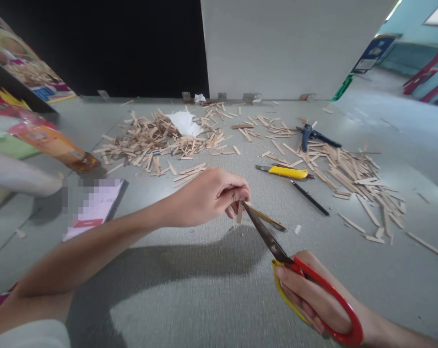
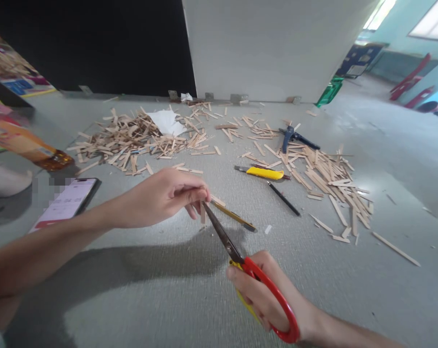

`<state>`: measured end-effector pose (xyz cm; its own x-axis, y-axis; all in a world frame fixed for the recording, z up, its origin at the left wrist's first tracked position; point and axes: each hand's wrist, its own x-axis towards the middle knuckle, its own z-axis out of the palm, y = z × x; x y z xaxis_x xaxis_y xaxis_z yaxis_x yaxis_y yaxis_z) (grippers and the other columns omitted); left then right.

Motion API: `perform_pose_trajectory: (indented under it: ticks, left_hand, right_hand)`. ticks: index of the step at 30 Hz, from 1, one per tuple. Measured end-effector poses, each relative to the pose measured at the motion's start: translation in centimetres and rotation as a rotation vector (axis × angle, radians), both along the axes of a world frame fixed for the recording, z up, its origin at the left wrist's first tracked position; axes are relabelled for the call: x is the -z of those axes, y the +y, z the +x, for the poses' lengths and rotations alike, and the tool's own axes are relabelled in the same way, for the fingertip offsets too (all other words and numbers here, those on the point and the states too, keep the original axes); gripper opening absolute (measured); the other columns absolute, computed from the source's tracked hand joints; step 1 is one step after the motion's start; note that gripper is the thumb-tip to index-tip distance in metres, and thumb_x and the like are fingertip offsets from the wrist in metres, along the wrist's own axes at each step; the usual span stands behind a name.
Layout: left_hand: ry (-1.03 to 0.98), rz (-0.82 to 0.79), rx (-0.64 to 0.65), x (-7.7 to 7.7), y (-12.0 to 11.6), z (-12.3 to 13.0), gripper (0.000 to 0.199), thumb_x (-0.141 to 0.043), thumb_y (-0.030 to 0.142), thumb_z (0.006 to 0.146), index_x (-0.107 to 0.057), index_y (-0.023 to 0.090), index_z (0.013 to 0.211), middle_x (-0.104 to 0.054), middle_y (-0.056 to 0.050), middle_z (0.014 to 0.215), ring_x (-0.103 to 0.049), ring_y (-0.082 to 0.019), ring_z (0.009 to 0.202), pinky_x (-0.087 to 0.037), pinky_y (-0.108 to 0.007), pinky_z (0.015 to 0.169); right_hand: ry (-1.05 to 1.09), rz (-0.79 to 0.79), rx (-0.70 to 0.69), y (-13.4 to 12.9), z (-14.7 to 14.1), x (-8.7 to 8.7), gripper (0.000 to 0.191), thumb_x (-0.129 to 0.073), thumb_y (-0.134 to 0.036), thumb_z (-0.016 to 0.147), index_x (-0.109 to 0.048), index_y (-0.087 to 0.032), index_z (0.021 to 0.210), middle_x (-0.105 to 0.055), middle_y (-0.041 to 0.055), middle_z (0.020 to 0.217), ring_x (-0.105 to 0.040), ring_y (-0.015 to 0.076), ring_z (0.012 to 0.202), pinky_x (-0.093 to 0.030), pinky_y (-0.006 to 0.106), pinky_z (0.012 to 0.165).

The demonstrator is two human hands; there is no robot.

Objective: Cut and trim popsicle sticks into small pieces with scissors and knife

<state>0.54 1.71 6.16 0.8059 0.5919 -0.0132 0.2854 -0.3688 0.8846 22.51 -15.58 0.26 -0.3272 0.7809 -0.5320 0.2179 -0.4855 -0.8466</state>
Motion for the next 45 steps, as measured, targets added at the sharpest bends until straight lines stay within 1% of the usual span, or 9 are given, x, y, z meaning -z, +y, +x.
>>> perform_pose_trajectory:
  ticks: [3, 8, 13, 18, 23, 26, 35, 40, 45]
  left_hand:
    - [-0.018, -0.077, -0.014, -0.3, -0.1, 0.1, 0.028, -0.059, 0.026, 0.107, -0.069, 0.017, 0.082, -0.082, -0.005, 0.074, -0.081, -0.017, 0.064, -0.064, -0.021, 0.062]
    - [-0.07, -0.202, -0.118, -0.5, -0.3, 0.3, 0.028, -0.065, 0.031, 0.106, -0.07, 0.017, 0.083, -0.081, -0.006, 0.074, -0.082, -0.018, 0.066, -0.067, -0.022, 0.062]
    - [-0.079, -0.211, -0.174, -0.4, -0.7, 0.5, 0.026, -0.064, 0.029, 0.106, -0.073, 0.014, 0.087, -0.083, -0.01, 0.086, -0.084, -0.021, 0.075, -0.069, -0.024, 0.063]
    - [-0.083, -0.221, -0.234, -0.3, -1.3, 0.7, 0.028, -0.059, 0.028, 0.109, -0.073, 0.014, 0.089, -0.084, -0.01, 0.089, -0.084, -0.02, 0.072, -0.07, -0.023, 0.063]
    - [-0.095, -0.228, -0.244, -0.2, -1.4, 0.9, 0.028, -0.057, 0.026, 0.109, -0.071, 0.014, 0.089, -0.084, -0.01, 0.09, -0.084, -0.019, 0.071, -0.07, -0.022, 0.063]
    - [-0.099, -0.243, -0.251, -0.1, -1.5, 0.9, 0.026, -0.058, 0.027, 0.109, -0.071, 0.014, 0.091, -0.084, -0.009, 0.09, -0.084, -0.018, 0.073, -0.07, -0.021, 0.064]
    - [-0.123, -0.251, -0.268, 0.3, -2.0, 1.1, 0.026, -0.06, 0.032, 0.107, -0.073, 0.014, 0.093, -0.084, -0.01, 0.091, -0.084, -0.021, 0.08, -0.073, -0.026, 0.069]
    - [-0.111, -0.268, -0.271, 0.1, -2.1, 1.1, 0.026, -0.059, 0.031, 0.108, -0.073, 0.014, 0.092, -0.084, -0.01, 0.091, -0.084, -0.021, 0.08, -0.073, -0.026, 0.07]
    - [-0.099, -0.243, -0.257, 0.1, -2.2, 1.0, 0.029, -0.057, 0.03, 0.109, -0.075, 0.013, 0.093, -0.084, -0.011, 0.092, -0.084, -0.02, 0.078, -0.072, -0.026, 0.07]
  right_hand:
    - [0.01, -0.001, -0.001, 0.0, -0.1, 0.1, 0.074, -0.049, -0.09, 0.092, -0.038, -0.026, 0.056, -0.034, -0.0082, 0.044, -0.029, 0.0063, 0.034, -0.026, 0.021, 0.035]
    - [-0.03, -0.023, 0.155, -0.3, 0.4, 0.6, 0.076, -0.059, -0.101, 0.076, -0.043, -0.026, 0.071, -0.043, -0.009, 0.055, -0.031, 0.0065, 0.041, -0.029, 0.02, 0.036]
    - [-0.006, 0.069, 0.066, -0.4, 0.6, 0.8, 0.073, -0.057, -0.095, 0.085, -0.039, -0.026, 0.072, -0.034, -0.01, 0.059, -0.029, 0.0064, 0.044, -0.028, 0.019, 0.037]
    - [-0.044, 0.171, 0.055, -0.2, 0.4, 0.8, 0.072, -0.056, -0.093, 0.089, -0.037, -0.027, 0.069, -0.032, -0.0081, 0.058, -0.029, 0.0084, 0.048, -0.024, 0.021, 0.039]
    - [-0.047, 0.167, 0.054, -0.3, 0.5, 1.1, 0.071, -0.056, -0.092, 0.091, -0.038, -0.027, 0.07, -0.035, -0.0074, 0.059, -0.03, 0.0093, 0.049, -0.025, 0.022, 0.041]
    - [-0.04, 0.172, 0.057, -0.4, 0.4, 1.1, 0.069, -0.057, -0.088, 0.093, -0.038, -0.027, 0.071, -0.032, -0.0084, 0.058, -0.03, 0.009, 0.048, -0.025, 0.022, 0.04]
    - [-0.105, 0.151, 0.115, -0.5, 0.3, 1.3, 0.064, -0.059, -0.08, 0.097, -0.038, -0.026, 0.069, -0.03, -0.0087, 0.057, -0.03, 0.008, 0.046, -0.024, 0.021, 0.039]
    - [-0.139, 0.131, 0.113, -0.2, -0.1, 0.9, 0.063, -0.066, -0.074, 0.095, -0.036, -0.027, 0.067, -0.027, -0.0097, 0.055, -0.026, 0.0073, 0.045, -0.021, 0.021, 0.038]
    - [-0.175, 0.152, 0.118, 0.3, -0.6, 0.4, 0.066, -0.068, -0.075, 0.092, -0.034, -0.027, 0.063, -0.026, -0.0089, 0.054, -0.022, 0.0074, 0.047, -0.018, 0.021, 0.038]
